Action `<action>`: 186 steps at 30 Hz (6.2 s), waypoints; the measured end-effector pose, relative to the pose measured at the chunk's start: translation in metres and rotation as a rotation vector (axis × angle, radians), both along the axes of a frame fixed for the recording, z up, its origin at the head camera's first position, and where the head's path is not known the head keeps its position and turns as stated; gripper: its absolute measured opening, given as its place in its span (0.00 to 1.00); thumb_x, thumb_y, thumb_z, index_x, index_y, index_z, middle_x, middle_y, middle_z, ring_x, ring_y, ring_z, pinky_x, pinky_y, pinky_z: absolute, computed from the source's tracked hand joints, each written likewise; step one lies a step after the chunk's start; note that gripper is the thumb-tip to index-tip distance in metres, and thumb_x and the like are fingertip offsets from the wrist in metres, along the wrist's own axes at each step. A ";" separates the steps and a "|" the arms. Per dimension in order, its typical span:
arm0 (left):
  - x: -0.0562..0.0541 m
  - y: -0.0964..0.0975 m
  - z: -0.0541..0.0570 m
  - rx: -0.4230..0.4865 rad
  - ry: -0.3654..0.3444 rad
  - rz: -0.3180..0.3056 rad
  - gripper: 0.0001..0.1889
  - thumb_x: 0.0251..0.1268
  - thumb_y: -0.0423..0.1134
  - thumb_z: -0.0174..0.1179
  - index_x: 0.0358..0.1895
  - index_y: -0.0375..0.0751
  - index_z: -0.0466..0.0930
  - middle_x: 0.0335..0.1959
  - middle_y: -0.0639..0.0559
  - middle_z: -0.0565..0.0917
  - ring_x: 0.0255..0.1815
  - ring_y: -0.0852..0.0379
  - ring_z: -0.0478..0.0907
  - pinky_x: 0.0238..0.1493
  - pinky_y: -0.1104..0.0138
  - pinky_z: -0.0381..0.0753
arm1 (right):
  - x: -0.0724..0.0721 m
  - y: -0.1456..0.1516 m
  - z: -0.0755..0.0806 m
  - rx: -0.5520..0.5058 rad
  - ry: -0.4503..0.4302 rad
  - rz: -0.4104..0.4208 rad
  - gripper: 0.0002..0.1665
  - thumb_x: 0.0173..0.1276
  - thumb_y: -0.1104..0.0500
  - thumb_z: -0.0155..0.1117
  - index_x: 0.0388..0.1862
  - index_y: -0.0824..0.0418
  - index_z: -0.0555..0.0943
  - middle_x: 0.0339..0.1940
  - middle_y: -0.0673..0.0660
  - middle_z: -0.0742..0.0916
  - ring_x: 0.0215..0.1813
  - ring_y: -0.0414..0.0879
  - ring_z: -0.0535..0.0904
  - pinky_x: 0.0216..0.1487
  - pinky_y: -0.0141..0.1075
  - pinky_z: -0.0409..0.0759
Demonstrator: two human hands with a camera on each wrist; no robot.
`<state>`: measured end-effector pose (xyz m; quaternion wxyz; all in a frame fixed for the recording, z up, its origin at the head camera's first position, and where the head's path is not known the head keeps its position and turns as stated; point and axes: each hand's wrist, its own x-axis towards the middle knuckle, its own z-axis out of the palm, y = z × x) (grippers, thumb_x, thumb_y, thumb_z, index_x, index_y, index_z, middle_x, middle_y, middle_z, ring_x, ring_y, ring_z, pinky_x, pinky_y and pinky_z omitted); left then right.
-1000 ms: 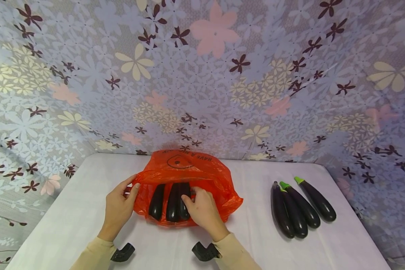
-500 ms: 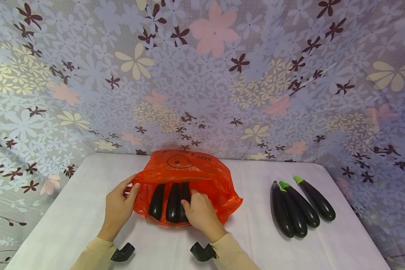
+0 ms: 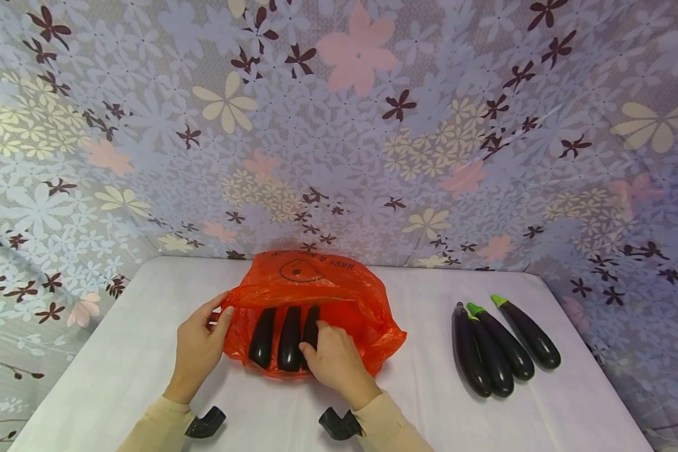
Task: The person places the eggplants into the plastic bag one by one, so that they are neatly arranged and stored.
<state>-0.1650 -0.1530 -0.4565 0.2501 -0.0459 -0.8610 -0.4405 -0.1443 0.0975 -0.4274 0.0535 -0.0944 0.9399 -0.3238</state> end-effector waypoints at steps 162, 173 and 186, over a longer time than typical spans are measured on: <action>0.002 0.000 0.002 -0.012 -0.048 -0.004 0.19 0.72 0.37 0.62 0.63 0.37 0.80 0.46 0.43 0.86 0.34 0.53 0.80 0.32 0.72 0.82 | 0.016 0.231 -0.001 0.285 -0.072 -0.407 0.40 0.68 0.51 0.69 0.67 0.77 0.68 0.55 0.77 0.81 0.52 0.69 0.81 0.47 0.60 0.78; 0.002 0.000 0.005 -0.011 -0.052 -0.002 0.19 0.72 0.37 0.62 0.64 0.38 0.80 0.46 0.42 0.86 0.34 0.52 0.80 0.33 0.72 0.82 | 0.015 0.227 -0.006 0.290 -0.036 -0.408 0.36 0.67 0.52 0.68 0.61 0.80 0.73 0.51 0.75 0.84 0.47 0.66 0.83 0.44 0.57 0.80; 0.000 0.001 0.004 -0.011 -0.065 0.008 0.20 0.71 0.37 0.63 0.63 0.39 0.80 0.46 0.43 0.86 0.33 0.53 0.79 0.32 0.72 0.82 | 0.010 0.219 -0.009 0.314 -0.066 -0.427 0.33 0.69 0.51 0.66 0.58 0.79 0.76 0.48 0.73 0.85 0.47 0.68 0.82 0.42 0.57 0.80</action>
